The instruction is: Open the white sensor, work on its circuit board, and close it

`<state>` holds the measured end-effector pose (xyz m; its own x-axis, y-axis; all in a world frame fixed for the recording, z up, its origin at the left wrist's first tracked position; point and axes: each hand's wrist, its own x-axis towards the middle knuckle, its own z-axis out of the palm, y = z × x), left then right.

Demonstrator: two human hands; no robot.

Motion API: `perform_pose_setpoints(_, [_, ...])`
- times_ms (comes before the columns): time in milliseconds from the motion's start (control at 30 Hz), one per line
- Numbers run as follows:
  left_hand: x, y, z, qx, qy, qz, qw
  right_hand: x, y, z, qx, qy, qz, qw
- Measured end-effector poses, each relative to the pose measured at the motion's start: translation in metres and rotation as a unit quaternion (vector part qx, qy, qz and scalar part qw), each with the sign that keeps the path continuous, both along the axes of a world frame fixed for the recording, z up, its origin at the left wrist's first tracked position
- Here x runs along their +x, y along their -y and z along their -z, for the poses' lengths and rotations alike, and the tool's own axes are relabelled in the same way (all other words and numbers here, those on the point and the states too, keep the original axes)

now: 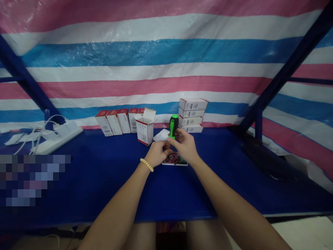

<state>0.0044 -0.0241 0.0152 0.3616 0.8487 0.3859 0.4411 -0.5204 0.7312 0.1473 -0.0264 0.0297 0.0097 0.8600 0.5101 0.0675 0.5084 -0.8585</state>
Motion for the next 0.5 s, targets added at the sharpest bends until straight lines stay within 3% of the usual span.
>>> perform_pose_setpoints(200, [0.0003,-0.0004,0.0018,-0.036,0.032,0.006,0.999,0.0016,0.0,-0.0002,-0.03,-0.018,-0.051,0.998])
perform_pose_setpoints(400, [-0.0052,-0.0054,0.0053,-0.108,0.122,0.125,0.979,0.0059,-0.002,-0.0018,-0.073,-0.041,-0.141,0.986])
perform_pose_setpoints(500, [-0.0033,-0.0069,0.0088,-0.129,0.136,0.129,0.974,0.0055,-0.0023,-0.0012,-0.079,-0.038,-0.144,0.986])
